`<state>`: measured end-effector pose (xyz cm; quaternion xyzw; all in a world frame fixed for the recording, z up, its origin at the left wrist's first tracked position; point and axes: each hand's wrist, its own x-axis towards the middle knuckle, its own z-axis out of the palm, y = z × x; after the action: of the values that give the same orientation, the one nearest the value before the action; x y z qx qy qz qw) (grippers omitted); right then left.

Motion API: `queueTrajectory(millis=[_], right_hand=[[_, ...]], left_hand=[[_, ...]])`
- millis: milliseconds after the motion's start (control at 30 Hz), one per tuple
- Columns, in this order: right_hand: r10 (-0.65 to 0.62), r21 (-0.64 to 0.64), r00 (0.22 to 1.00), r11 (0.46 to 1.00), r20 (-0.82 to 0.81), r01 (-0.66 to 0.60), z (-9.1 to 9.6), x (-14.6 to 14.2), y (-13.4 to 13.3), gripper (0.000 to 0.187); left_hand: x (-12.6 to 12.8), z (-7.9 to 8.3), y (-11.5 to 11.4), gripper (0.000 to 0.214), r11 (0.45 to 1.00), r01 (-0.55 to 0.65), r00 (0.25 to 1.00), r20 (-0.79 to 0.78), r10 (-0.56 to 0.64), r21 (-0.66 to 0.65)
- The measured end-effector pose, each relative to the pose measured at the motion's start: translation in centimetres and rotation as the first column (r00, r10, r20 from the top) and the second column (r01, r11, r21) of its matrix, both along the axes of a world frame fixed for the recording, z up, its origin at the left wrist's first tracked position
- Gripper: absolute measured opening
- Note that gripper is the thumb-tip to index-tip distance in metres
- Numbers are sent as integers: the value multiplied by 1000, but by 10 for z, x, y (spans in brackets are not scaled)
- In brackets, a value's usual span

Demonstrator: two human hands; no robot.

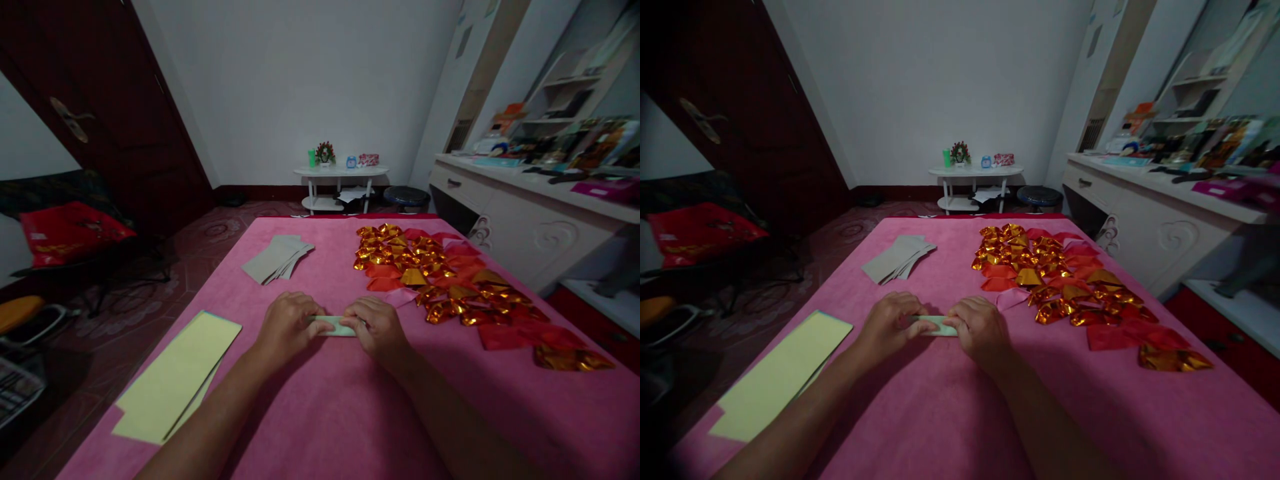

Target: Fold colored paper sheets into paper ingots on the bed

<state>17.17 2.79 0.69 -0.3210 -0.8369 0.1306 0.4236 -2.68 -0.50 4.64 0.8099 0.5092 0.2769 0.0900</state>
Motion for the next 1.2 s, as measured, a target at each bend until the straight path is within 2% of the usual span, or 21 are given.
queueTrajectory(millis=[200,367,467,567,633,800,900,967,1133,1200], right_hand=[[72,3,997,997,7,-72,2,-9,-8,18],[84,-58,996,995,-14,-85,3,-6,-7,19],[73,-92,997,993,-20,-74,3,0,-2,18],[77,-67,997,995,-22,-79,4,5,5,17],[77,-29,997,997,24,-76,6,6,7,16],[-3,68,956,998,293,-18,16,-2,-1,9],[-49,102,932,995,359,14,18,-11,-10,15],[-55,75,937,997,344,31,17,-13,-14,18],[-9,-135,979,990,206,38,8,-7,-7,15],[-11,-157,988,987,152,36,5,-3,-2,15]], left_hand=[[12,2,-10,27,997,75,988,-130,-79,-31],[16,9,-14,26,999,1,991,-135,-7,-48],[8,12,-10,20,997,-40,994,-105,33,-64],[-1,13,-6,18,996,-65,995,-79,60,-58],[-4,12,-4,19,996,-78,993,-91,74,-42],[4,9,-8,20,998,-55,985,-164,59,30],[13,9,-12,20,997,-43,978,-202,55,65],[15,8,-14,20,996,-44,976,-209,59,79],[7,7,-10,18,996,-56,989,-136,64,64],[1,6,-7,17,996,-72,991,-106,77,44]])
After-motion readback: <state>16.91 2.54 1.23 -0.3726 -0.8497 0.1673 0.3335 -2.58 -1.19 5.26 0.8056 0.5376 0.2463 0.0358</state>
